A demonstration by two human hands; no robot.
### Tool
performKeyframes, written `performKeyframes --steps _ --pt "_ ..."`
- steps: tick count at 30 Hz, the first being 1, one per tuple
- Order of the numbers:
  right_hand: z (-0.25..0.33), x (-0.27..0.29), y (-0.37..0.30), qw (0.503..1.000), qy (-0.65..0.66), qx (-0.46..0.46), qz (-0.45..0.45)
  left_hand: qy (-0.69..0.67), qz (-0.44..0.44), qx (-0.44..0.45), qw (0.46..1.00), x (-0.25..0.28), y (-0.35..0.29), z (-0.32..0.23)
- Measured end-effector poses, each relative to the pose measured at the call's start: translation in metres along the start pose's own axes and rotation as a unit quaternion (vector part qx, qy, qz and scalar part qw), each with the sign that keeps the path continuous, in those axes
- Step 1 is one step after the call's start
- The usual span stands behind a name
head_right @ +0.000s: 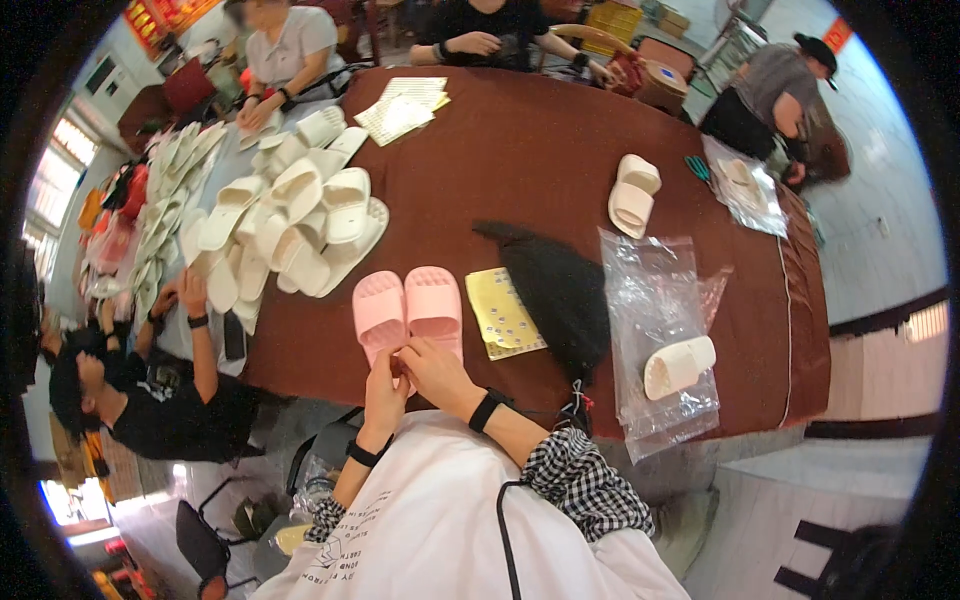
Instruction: Applying size stickers to slippers and placing them into plastic bags as part of a manufacturing process.
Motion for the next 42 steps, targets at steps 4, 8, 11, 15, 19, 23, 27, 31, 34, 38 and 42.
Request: performKeyframes --steps 4,8,11,15,19,23,27,31,34,38,42 --pt "0.000 0.009 -0.005 0.998 -0.052 0.010 -0.015 0.022 0.001 -0.067 0.997 -0.010 0.006 -0.012" --pt "-0.004 0.026 -0.011 0.996 -0.071 0.015 -0.045 0.013 0.023 -0.100 0.995 -0.026 0.013 -0.018" --pt "-0.013 0.033 -0.014 0.996 -0.082 -0.008 -0.044 0.011 0.040 -0.127 0.991 -0.038 0.021 -0.026" --pt "-0.037 0.045 -0.018 0.995 -0.048 -0.059 -0.061 0.036 0.068 -0.163 0.984 -0.053 0.032 -0.043" --pt "-0.072 0.059 -0.019 0.987 -0.006 -0.142 -0.071 0.071 0.093 -0.164 0.980 -0.070 0.037 -0.040" --pt "-0.136 0.084 -0.011 0.966 -0.019 -0.233 -0.111 0.118 0.109 -0.228 0.960 -0.088 0.042 -0.047" --pt "-0.158 0.093 0.000 0.960 -0.068 -0.251 -0.107 0.193 0.160 -0.281 0.926 -0.114 0.036 -0.054" --pt "-0.158 0.079 0.012 0.969 -0.095 -0.217 -0.074 0.228 0.199 -0.282 0.910 -0.128 0.025 -0.037" --pt "-0.149 0.070 0.019 0.973 -0.146 -0.159 -0.081 0.249 0.211 -0.285 0.901 -0.131 0.023 -0.032" --pt "-0.137 0.067 0.022 0.965 -0.210 -0.116 -0.108 0.272 0.225 -0.293 0.889 -0.133 0.022 -0.030" --pt "-0.124 0.068 0.020 0.962 -0.229 -0.077 -0.130 0.281 0.217 -0.298 0.886 -0.132 0.021 -0.030"
Point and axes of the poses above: each hand's wrist, its own y-axis towards the middle knuckle, its own x-axis out of the back of the hand, z = x × y, the point moved 10 cm from there along y, towards the middle knuckle, and after that the axes turned 14 degrees about -x, right-handed, at the moved point
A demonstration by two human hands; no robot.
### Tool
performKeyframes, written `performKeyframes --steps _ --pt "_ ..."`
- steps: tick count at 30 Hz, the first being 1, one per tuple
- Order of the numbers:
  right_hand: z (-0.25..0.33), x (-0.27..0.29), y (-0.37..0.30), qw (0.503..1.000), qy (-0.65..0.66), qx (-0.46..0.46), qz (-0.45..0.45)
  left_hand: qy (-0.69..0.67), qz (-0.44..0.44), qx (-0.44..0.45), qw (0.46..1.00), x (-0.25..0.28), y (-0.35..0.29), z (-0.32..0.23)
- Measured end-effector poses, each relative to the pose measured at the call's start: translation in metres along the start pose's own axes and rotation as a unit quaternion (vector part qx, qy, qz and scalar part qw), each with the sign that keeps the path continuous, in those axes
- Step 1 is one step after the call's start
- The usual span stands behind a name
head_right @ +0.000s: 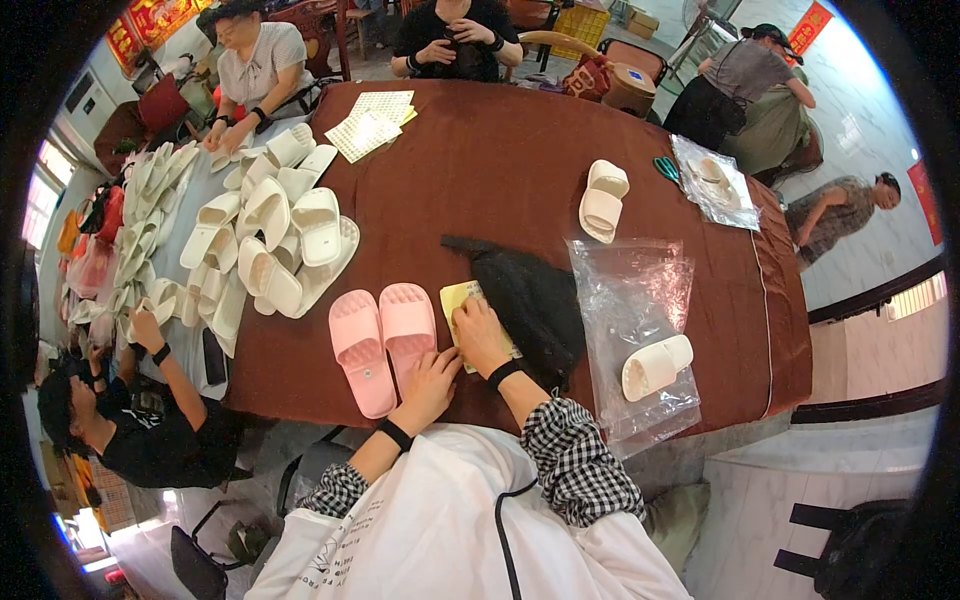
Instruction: Applying size stickers to slippers and placing them into plastic bags as part of a manufacturing process.
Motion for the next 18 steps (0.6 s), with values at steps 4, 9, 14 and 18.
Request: performKeyframes --steps 4,9,14,18 --pt "-0.003 -0.003 -0.006 0.999 -0.033 0.011 -0.006 -0.007 -0.012 0.001 1.000 0.002 0.001 0.000" --pt "-0.006 -0.004 -0.004 1.000 -0.024 0.008 -0.004 -0.008 -0.002 0.004 1.000 -0.001 -0.002 0.001" --pt "-0.009 0.003 -0.003 0.999 0.037 -0.004 -0.013 -0.009 -0.002 0.006 1.000 -0.002 -0.003 0.001" --pt "-0.003 0.011 -0.003 0.999 0.038 -0.006 -0.021 -0.012 -0.001 0.004 1.000 -0.002 -0.002 0.001"
Point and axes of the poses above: each hand's wrist, its own y-axis towards the middle knuckle, its own x-axis out of the back of the hand, z = x × y, the point moved 10 cm from there along y, towards the middle knuckle, and after that the axes turned 14 degrees about -x, right-handed, at the moved point
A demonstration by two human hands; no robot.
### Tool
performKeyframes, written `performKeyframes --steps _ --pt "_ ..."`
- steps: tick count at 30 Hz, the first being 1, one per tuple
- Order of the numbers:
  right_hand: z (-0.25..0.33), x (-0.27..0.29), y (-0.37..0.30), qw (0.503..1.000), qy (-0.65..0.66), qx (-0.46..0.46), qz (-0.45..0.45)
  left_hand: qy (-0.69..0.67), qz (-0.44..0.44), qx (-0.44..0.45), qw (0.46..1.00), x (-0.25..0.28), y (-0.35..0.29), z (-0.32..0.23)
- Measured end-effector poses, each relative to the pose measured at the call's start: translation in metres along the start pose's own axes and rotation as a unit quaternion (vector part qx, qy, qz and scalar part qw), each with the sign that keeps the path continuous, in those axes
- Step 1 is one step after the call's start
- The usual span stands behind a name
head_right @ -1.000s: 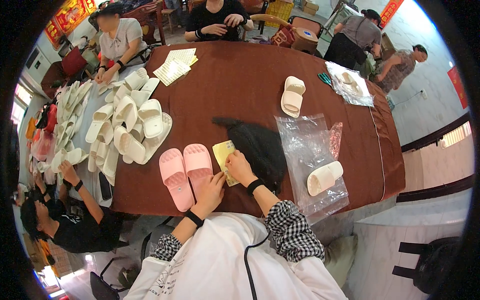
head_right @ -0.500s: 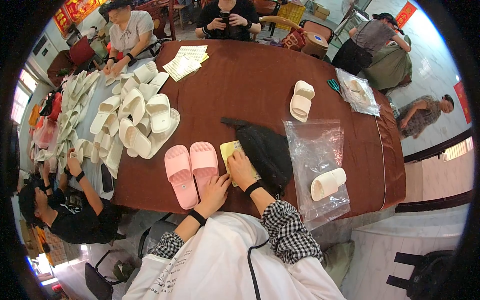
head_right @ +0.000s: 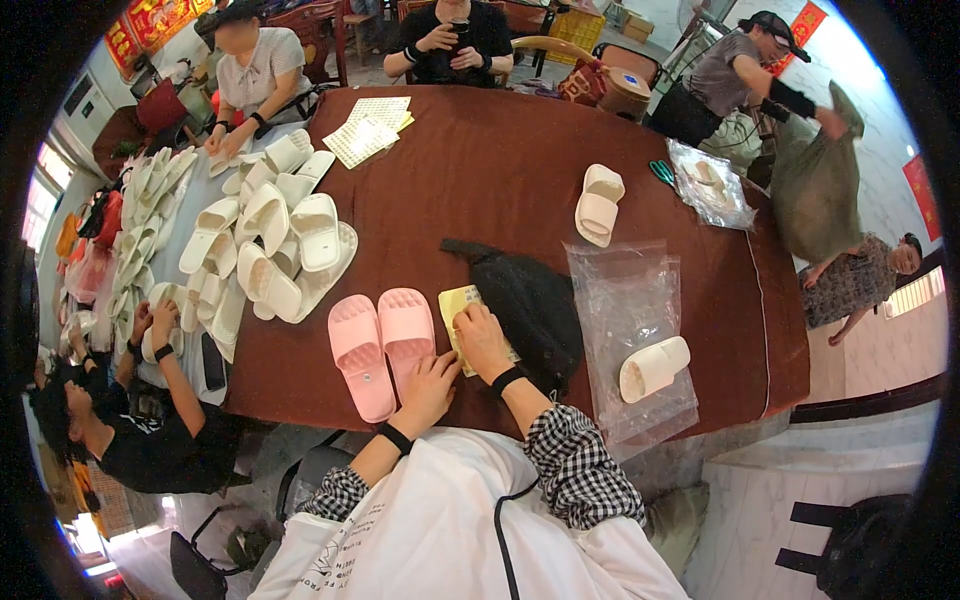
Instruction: Applying size stickers to slippers and placing them into plastic bags as part of a manufacturing process.
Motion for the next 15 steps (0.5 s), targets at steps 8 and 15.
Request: performKeyframes --steps 8,15 --pt "-0.007 -0.010 -0.009 0.998 -0.058 -0.032 0.023 -0.008 0.021 0.026 0.999 0.001 0.011 0.005" --pt "-0.019 -0.020 -0.009 0.997 -0.027 -0.057 0.039 -0.008 0.061 0.011 0.998 -0.002 0.017 0.006"
Point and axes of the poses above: each hand's wrist, its own y-axis towards the middle knuckle, its own x-axis out of the back of the hand, z = x × y, the point moved 10 cm from there along y, towards the middle knuckle, and after that the axes turned 14 degrees about -x, right-handed, at the moved point
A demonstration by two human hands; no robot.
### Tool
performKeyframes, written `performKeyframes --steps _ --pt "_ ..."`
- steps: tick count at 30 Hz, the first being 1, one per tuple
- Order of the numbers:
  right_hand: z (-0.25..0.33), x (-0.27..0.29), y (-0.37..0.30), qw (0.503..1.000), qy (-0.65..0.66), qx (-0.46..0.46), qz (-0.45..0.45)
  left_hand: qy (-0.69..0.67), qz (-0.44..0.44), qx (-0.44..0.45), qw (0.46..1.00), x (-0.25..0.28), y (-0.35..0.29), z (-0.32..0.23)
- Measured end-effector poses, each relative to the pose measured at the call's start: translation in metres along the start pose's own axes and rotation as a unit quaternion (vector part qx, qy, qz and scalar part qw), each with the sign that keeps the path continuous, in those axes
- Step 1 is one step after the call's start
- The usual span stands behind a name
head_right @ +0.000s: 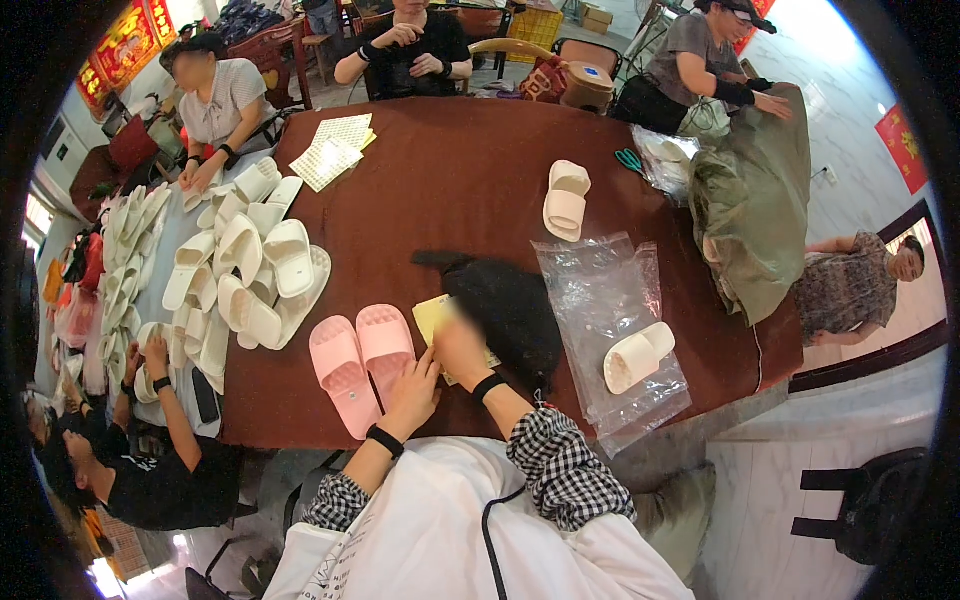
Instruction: Applying size stickers to slippers and placing them into plastic bags as part of a manufacturing process.
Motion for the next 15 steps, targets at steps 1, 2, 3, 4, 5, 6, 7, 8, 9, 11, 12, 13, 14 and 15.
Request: performKeyframes --steps 1,2,3,4,5,6,7,8,9,11,12,13,14,15 --pt "-0.001 -0.002 0.000 1.000 -0.006 -0.004 0.006 0.010 -0.008 -0.006 1.000 0.002 0.000 -0.001" --pt "-0.002 -0.003 0.000 1.000 -0.006 -0.005 0.006 0.010 -0.007 -0.007 1.000 0.001 0.000 -0.002" --pt "0.000 -0.003 0.001 1.000 -0.022 -0.004 0.006 0.016 -0.012 -0.007 1.000 0.002 0.000 -0.002" --pt "0.002 -0.003 0.001 0.999 -0.038 -0.002 0.007 0.023 -0.016 -0.007 1.000 0.003 0.000 -0.002" --pt "0.004 -0.003 0.002 0.999 -0.037 -0.002 0.007 0.023 -0.015 -0.007 1.000 0.002 -0.001 -0.002" --pt "0.002 -0.004 0.003 0.999 -0.047 -0.013 0.008 0.034 -0.025 -0.009 0.999 0.003 -0.001 -0.002" --pt "0.001 -0.004 0.004 0.998 -0.056 -0.024 0.009 0.046 -0.034 -0.011 0.998 0.004 -0.001 -0.002" --pt "0.001 -0.003 0.006 0.998 -0.056 -0.024 0.009 0.046 -0.034 -0.011 0.998 0.003 -0.001 -0.001" --pt "0.000 -0.002 0.007 0.998 -0.057 -0.017 0.008 0.044 -0.033 -0.010 0.998 0.002 -0.001 -0.001" --pt "-0.002 0.000 0.008 0.998 -0.060 -0.012 0.004 0.042 -0.033 -0.014 0.998 0.002 0.002 -0.002" --pt "-0.005 -0.001 0.009 0.997 -0.072 -0.014 0.008 0.052 -0.032 -0.025 0.998 -0.001 0.005 -0.003" --pt "-0.008 -0.001 0.011 0.996 -0.084 -0.017 0.010 0.061 -0.031 -0.037 0.997 -0.002 0.009 -0.005" --pt "-0.004 -0.004 0.012 0.993 -0.115 -0.007 0.010 0.059 -0.034 -0.050 0.996 -0.002 0.008 -0.007" --pt "-0.005 -0.008 0.014 0.991 -0.129 -0.012 0.022 0.065 -0.020 -0.037 0.997 -0.008 0.006 -0.001"
Point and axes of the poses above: each hand's wrist, its own y-axis towards the middle knuckle, its own x-axis out of the back of the hand, z = x × y, the point moved 10 cm from there along y, towards the middle knuckle, and after that the axes turned 14 degrees about -x, right-handed, at the moved point
